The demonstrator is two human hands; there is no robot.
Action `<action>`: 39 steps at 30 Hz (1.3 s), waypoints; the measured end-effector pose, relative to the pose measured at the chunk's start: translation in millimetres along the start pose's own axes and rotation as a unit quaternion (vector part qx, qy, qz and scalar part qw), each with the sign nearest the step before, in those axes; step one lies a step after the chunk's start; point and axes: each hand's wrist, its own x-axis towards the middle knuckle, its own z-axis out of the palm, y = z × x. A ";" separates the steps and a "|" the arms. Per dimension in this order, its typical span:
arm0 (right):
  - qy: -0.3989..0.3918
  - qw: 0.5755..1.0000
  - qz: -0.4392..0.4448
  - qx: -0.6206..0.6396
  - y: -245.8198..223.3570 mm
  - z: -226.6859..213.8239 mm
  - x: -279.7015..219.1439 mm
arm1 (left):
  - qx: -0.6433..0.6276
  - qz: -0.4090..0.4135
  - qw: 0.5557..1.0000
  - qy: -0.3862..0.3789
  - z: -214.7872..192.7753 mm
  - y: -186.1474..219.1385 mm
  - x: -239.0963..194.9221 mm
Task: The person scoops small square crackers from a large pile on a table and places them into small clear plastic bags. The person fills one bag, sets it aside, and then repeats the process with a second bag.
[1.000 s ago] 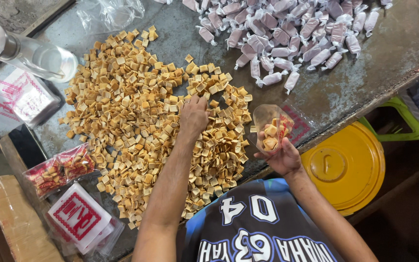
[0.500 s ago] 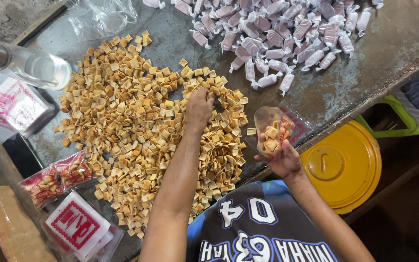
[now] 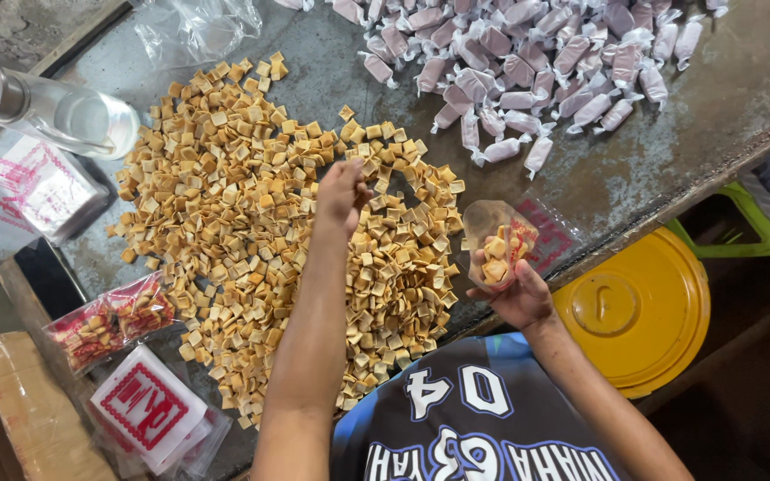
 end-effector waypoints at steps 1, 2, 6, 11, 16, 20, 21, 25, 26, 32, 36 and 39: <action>0.000 1.000 -0.001 -0.002 -0.6 1.1 0.3 | -0.001 0.000 1.000 -0.002 9.8 -3.4 10.8; -0.003 1.000 -0.003 -0.002 -1.8 2.0 0.4 | 0.264 0.075 0.961 0.027 20.9 -6.9 22.2; -0.008 1.000 -0.016 -0.007 -10.9 12.4 -1.3 | 0.639 0.191 0.742 0.063 59.3 -9.8 57.8; 0.012 0.999 -0.028 0.010 -17.6 0.2 -11.6 | 0.684 0.200 0.701 0.015 58.6 -16.6 33.9; 0.037 0.999 -0.030 0.001 -13.5 1.2 -10.1 | 0.562 0.123 0.817 0.035 10.3 -34.8 37.6; 0.023 1.000 -0.015 0.002 -8.3 -0.5 -1.1 | -0.032 0.002 0.997 -0.070 13.6 11.6 -3.1; 0.019 1.000 -0.013 -0.002 -7.2 1.4 1.7 | -0.087 -0.013 0.994 -0.067 14.7 19.8 -4.1; 0.021 1.000 -0.018 -0.010 -7.4 10.6 6.0 | -0.108 -0.025 0.994 -0.008 46.0 29.9 25.5; 0.024 0.999 -0.022 -0.012 -7.4 9.0 5.1 | 0.185 0.054 0.980 0.045 44.7 16.6 49.7; 0.035 0.999 -0.036 -0.008 -10.5 5.3 -3.2 | 0.679 0.259 0.686 0.045 49.6 0.3 67.5; 0.034 0.999 -0.028 -0.001 -11.8 9.2 1.4 | 0.614 0.171 0.770 0.017 49.7 11.1 28.3; 0.033 0.999 -0.021 0.002 -7.3 -0.8 3.7 | 0.017 0.012 1.000 -0.009 23.0 7.0 22.6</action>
